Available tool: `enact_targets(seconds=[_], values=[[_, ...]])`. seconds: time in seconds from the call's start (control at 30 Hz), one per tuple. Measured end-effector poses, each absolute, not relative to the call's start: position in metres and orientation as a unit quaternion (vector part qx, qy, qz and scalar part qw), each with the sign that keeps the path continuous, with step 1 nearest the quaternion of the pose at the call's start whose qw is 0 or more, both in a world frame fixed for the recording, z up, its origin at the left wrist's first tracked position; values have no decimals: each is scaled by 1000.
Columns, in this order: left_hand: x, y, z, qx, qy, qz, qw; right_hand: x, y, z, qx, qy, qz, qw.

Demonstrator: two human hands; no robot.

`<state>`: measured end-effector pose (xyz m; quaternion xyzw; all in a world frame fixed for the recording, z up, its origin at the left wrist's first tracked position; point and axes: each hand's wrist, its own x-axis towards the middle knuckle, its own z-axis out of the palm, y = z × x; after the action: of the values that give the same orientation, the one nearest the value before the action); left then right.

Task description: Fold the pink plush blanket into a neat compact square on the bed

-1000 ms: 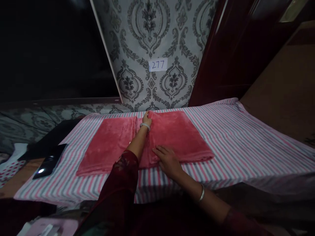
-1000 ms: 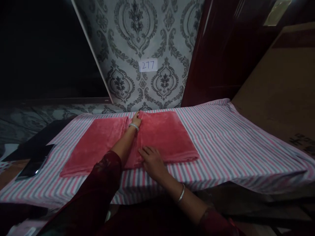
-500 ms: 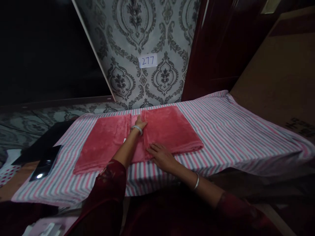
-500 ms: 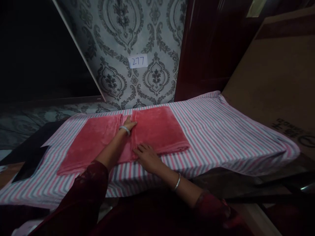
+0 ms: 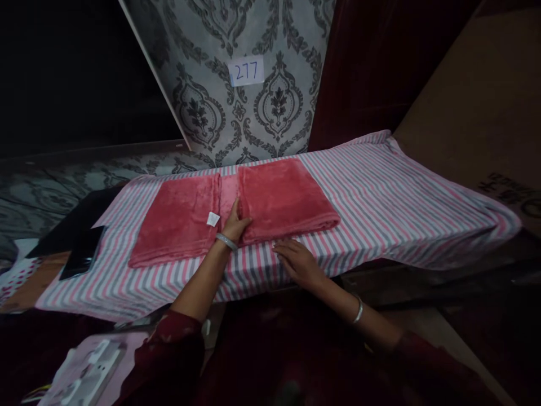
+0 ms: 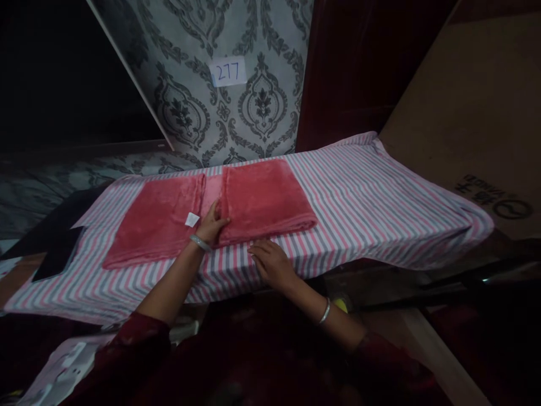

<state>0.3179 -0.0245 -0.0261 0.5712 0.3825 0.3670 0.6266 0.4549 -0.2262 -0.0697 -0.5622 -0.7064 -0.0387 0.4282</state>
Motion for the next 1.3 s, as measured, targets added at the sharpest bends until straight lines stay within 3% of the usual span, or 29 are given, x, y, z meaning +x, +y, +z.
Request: enact_targets(seconds=[0.1, 0.37, 0.57, 0.83, 1.3], values=[[327, -30, -8, 485, 386, 358, 699, 448, -227, -75, -589, -712, -32, 381], [346, -17, 33, 481, 392, 377, 687, 465, -195, -46, -734, -644, 7, 215], [332, -20, 21, 499, 404, 353, 681, 514, -204, -32, -848, -513, 13, 131], [307, -28, -17, 541, 413, 305, 666, 530, -216, -40, -845, -517, 12, 134], [411, 129, 27, 586, 566, 331, 476, 530, -214, -66, -827, -532, -28, 182]])
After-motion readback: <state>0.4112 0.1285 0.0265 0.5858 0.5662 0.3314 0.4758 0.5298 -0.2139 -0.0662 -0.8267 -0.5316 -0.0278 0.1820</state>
